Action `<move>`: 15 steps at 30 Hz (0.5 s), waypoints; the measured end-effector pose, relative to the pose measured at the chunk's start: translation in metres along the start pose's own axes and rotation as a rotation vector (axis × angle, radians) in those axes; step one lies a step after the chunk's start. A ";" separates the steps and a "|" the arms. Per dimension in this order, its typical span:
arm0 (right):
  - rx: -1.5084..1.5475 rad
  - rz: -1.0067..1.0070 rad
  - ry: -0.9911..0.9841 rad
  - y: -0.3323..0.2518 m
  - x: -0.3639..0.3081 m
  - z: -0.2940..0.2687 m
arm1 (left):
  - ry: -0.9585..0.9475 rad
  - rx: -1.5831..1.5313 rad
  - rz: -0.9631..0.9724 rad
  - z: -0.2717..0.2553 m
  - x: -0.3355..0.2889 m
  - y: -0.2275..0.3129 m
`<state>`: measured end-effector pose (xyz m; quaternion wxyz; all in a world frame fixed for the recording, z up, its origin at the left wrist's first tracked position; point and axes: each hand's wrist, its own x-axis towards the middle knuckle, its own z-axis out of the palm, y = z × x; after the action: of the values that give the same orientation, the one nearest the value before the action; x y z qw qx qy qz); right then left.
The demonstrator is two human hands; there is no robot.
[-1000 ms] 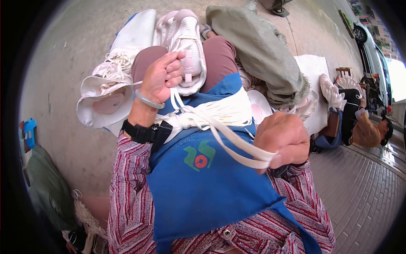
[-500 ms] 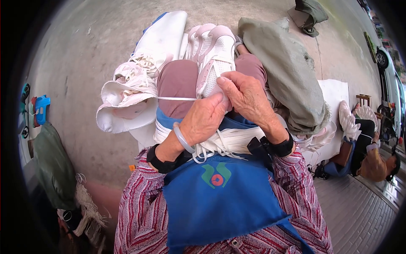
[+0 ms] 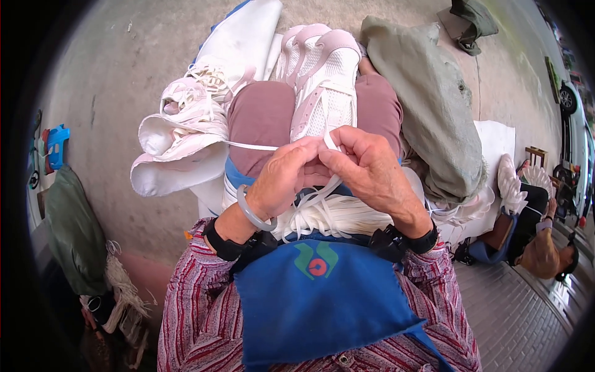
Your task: Lacing and threading shoelaces into athletic shoes.
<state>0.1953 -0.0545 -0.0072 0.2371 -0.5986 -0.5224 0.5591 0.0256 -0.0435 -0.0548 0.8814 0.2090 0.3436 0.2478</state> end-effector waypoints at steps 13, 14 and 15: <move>-0.287 -0.549 0.365 0.004 -0.028 -0.013 | -0.159 -0.424 0.048 -0.002 0.012 0.002; -0.288 -0.545 0.369 0.010 -0.034 -0.018 | -0.167 -0.365 0.094 -0.003 0.005 0.006; -0.237 -0.475 0.322 0.014 -0.039 -0.026 | -0.013 -0.343 0.071 0.000 -0.002 0.015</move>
<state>0.2308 -0.0868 0.0036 0.3692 -0.5642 -0.6650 0.3212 0.0202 -0.0324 -0.0453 0.8971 0.0689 0.2829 0.3323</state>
